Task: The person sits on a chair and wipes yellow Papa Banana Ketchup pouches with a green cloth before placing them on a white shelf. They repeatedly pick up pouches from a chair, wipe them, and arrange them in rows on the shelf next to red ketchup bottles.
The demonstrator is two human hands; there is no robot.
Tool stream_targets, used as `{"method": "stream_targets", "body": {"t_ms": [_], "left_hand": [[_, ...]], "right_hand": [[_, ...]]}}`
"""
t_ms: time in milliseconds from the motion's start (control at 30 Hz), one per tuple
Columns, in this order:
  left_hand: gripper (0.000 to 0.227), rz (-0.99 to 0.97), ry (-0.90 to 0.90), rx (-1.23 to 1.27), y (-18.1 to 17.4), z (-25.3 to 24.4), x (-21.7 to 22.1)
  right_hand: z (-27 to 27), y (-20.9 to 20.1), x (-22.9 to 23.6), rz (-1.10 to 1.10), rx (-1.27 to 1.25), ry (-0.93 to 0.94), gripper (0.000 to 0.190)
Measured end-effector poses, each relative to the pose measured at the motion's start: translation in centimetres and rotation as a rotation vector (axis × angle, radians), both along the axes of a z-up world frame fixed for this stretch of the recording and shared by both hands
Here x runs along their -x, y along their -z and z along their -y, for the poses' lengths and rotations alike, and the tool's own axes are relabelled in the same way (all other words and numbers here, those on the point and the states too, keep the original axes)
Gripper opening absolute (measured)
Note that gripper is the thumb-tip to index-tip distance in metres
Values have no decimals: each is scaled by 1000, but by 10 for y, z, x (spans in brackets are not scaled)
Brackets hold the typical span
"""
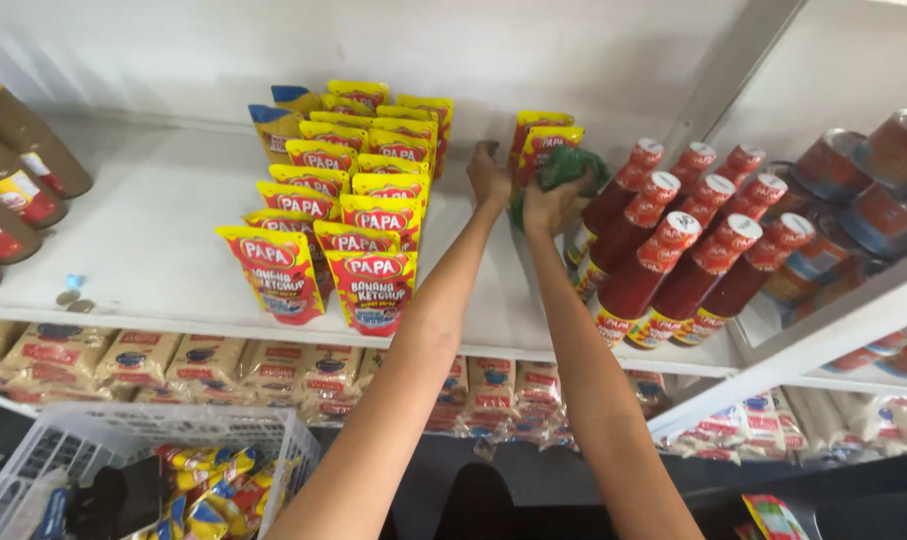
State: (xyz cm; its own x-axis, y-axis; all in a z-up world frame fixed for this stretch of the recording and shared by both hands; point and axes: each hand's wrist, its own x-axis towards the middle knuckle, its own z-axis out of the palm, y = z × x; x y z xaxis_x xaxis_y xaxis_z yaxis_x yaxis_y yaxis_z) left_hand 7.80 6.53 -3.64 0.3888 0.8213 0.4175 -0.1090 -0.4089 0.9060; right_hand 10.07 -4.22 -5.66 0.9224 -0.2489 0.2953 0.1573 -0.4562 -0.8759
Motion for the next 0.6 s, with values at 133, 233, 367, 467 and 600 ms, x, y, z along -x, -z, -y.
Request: {"method": "stream_targets", "body": {"t_ms": [133, 233, 367, 467, 600], "left_hand": [[67, -52, 49, -42, 25, -25, -20], [68, -103, 129, -106, 42, -43, -48], [31, -207, 172, -97, 66, -46, -75], [23, -178, 175, -155, 49, -33, -55], [22, -113, 118, -167, 10, -12, -20]], "right_hand": [[12, -23, 31, -72, -25, -88, 123], [4, -27, 28, -99, 29, -81, 128], [-9, 3, -7, -46, 136, -60, 109], [-3, -3, 7, -3, 209, -73, 104], [3, -19, 21, -8, 233, -83, 92]]}}
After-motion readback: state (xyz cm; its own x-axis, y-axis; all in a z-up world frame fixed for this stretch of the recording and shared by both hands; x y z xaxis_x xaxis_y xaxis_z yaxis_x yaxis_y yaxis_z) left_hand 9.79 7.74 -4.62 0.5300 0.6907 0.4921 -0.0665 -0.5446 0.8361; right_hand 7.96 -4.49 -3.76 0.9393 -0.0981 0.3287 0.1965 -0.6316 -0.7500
